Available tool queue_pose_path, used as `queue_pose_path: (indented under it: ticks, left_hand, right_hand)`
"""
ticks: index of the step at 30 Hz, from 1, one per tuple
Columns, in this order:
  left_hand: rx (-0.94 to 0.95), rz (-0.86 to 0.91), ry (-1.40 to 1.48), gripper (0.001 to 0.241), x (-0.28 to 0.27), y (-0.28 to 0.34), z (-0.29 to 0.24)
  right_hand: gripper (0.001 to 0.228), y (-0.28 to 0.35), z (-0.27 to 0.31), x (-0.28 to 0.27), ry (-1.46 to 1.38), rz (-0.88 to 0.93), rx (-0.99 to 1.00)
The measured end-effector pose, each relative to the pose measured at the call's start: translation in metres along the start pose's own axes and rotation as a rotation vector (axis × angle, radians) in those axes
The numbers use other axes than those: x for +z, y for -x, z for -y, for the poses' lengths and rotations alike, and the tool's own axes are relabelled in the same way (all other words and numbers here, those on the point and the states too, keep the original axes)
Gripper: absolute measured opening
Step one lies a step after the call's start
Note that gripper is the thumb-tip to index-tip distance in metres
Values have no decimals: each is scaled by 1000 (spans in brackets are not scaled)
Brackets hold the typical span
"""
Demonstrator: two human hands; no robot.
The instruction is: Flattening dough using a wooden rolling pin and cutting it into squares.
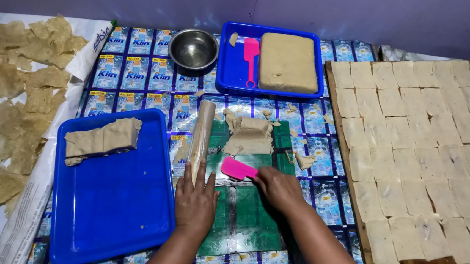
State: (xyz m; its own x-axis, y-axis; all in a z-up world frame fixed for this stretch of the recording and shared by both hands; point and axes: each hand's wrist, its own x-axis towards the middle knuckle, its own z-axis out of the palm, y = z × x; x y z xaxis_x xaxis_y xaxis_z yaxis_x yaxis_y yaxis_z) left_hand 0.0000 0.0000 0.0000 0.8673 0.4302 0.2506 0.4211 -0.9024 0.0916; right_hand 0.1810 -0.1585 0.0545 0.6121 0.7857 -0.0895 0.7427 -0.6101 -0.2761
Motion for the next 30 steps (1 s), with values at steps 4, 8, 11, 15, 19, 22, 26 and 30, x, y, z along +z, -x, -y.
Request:
queue_pose_path:
  ticks: [4, 8, 11, 15, 19, 22, 26, 30]
  left_hand:
    - [2, 8, 0, 52, 0, 1, 1]
    - [0, 21, -4, 52, 0, -2, 2]
    - [14, -11, -23, 52, -2, 0, 1]
    - [8, -2, -49, 53, 1, -1, 2]
    - [-8, 1, -63, 51, -1, -2, -2]
    - [-10, -18, -131, 51, -5, -3, -7]
    - [4, -31, -204, 52, -7, 2, -16]
    - [-12, -88, -207, 52, -9, -1, -18]
  right_hand:
    - [24, -25, 7, 22, -50, -124, 49]
    - [27, -37, -6, 24, -322, -29, 377]
    - [27, -22, -17, 21, -402, -102, 440]
    - [15, 35, -30, 10, -654, -226, 507]
    - [27, 91, -51, 27, -556, -288, 731]
    - [36, 87, -58, 38, -460, -238, 771]
    - [36, 67, -29, 18, -720, -182, 654]
    - [57, 66, -42, 48, -617, -216, 587]
